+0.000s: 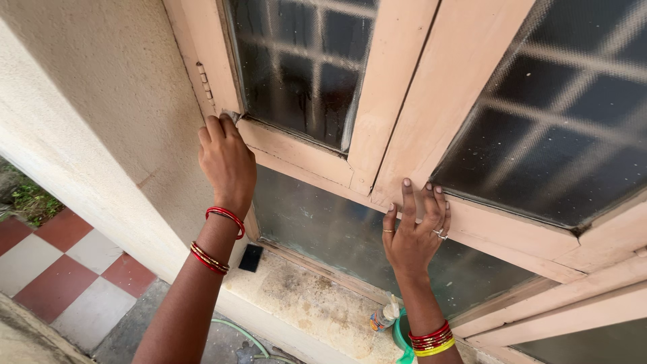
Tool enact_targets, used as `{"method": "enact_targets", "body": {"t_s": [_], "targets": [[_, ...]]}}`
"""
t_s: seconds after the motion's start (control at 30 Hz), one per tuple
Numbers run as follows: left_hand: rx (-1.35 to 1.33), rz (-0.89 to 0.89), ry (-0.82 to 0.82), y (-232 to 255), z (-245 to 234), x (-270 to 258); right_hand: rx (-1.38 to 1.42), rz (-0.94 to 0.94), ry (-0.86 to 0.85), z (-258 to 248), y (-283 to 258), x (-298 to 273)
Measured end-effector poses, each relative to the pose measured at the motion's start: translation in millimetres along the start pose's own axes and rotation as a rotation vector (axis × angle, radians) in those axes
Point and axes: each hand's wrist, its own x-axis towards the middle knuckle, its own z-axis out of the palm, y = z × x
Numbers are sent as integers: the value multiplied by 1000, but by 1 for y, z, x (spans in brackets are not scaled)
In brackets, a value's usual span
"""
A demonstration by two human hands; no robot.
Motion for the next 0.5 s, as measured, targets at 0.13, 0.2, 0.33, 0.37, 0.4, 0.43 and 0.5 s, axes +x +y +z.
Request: {"method": "enact_targets", "body": {"t_s": [0.13,0.2,0.33,0.37,0.4,0.43,0.5], "targets": [[-283,-113,112,-4,3,-2,19,-6,22,1,0,0],[-505,-288,165,-5,8,-3,13,-5,20,2,0,-1],[-577,-392,235,-16,20,-3,-5,-22,27,4,2,-1],[-617,-443,246,-19,24,-3,-16,-28,31,4,3,-1],[-657,-494,257,-23,29,-4,-27,-33,34,4,3,-1],[-653,-495,261,-27,35,-3,-22,-35,36,4,3,-1],[-663,-587,288,-34,49,-2,-28,-21,33,5,2,-2]]}}
